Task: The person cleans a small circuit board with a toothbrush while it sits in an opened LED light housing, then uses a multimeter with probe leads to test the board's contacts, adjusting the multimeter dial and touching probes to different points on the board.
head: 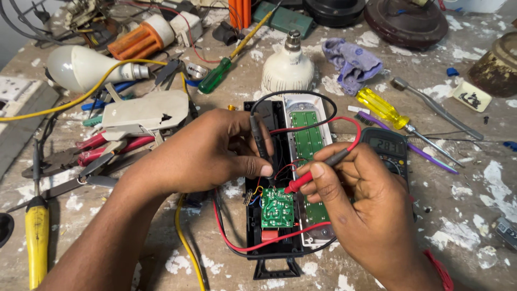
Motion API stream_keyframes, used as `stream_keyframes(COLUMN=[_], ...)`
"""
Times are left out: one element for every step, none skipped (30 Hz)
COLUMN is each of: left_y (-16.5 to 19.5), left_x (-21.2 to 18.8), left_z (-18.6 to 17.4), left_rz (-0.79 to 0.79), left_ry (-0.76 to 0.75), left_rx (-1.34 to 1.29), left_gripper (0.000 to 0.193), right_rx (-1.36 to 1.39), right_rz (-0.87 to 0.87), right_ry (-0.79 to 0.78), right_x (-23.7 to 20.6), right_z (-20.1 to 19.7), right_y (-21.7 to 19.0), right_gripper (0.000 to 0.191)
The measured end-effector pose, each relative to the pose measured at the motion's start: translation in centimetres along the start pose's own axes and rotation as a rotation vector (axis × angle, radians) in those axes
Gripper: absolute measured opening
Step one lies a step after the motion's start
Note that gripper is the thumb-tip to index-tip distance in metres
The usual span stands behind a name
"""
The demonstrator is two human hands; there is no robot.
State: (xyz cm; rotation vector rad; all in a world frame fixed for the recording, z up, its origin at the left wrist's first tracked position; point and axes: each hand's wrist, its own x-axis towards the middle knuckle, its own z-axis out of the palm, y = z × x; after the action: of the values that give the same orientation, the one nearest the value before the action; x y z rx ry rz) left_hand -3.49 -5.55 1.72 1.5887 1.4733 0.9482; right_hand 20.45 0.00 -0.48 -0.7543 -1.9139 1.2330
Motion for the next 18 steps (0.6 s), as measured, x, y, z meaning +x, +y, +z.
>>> stream_keyframes(left_y=[0.03,0.03,0.05,0.05,0.08,0.07,0.08,0.05,0.06,0.03,0.04,0.02,0.04,0.05,0.08,0.10,0.15,0.18], left_x=[-0.03,-0.06,-0.04,-0.01,-0.02,-0.03,-0.05,-0.01,0.00,0.00,-0.01,-0.02,-0.09,-0.09,-0.11,-0.09,-0.11,-0.12], left_z=[0.09,0.14,0.14,0.08,0.12,0.10,0.04,-0.01,0.07,0.09,0.11,0.05,0.07,0.07,0.06,0.01,0.05,0.05], left_rz=[-0.003,-0.008,-0.005,-0.002,0.001,-0.004,-0.009,-0.014,-0.014,-0.016,-0.019,-0.013,-0.007,0.000,0.001,0.003,0.005,0.000], left_ry=[0.001,0.000,-0.002,-0.004,-0.006,-0.006,-0.007,-0.006,-0.006,-0.006,-0.007,-0.004,-0.003,-0.001,-0.001,-0.002,-0.002,-0.001], left_rx=[0.000,-0.002,-0.002,-0.002,-0.004,0.003,0.009,0.015,0.007,-0.001,-0.009,0.001,0.012,0.022,0.021,0.020,0.020,0.020], left_gripper=[0.019,0.019,0.019,0.019,0.019,0.019,0.019,0.020,0.020,0.020,0.019,0.019,0.019,0.019,0.020,0.020,0.020,0.020], right_rx=[-0.007,-0.014,-0.021,-0.012,-0.004,0.003,-0.004,-0.011,-0.017,-0.016,-0.015,-0.014,-0.016,-0.020,-0.023,-0.022,-0.021,-0.020], right_rz=[-0.007,-0.010,-0.012,-0.016,-0.019,-0.022,-0.010,0.001,0.010,0.012,0.014,0.017,0.013,0.008,0.005,0.006,0.006,0.007], right_ry=[0.000,0.000,0.001,0.001,0.000,0.000,0.002,0.004,0.005,0.004,0.003,0.003,0.002,0.000,-0.001,-0.003,-0.005,-0.007], right_x=[0.01,-0.02,-0.02,0.05,0.04,0.05,0.03,0.08,0.05,0.04,0.03,0.10,0.07,0.12,0.14,0.19,0.15,0.12], right_z=[-0.02,0.00,0.02,0.10,0.12,0.12,0.10,0.09,0.02,0.01,0.00,0.04,0.04,0.04,0.05,0.08,0.03,0.01], right_y=[0.01,0.01,0.03,0.09,0.11,0.12,0.12,0.14,0.11,0.09,0.07,0.08,0.04,0.02,0.01,0.01,-0.03,-0.06], right_gripper=[0.016,0.016,0.015,0.015,0.015,0.015,0.016,0.016,0.016,0.016,0.015,0.015,0.016,0.016,0.016,0.016,0.016,0.016])
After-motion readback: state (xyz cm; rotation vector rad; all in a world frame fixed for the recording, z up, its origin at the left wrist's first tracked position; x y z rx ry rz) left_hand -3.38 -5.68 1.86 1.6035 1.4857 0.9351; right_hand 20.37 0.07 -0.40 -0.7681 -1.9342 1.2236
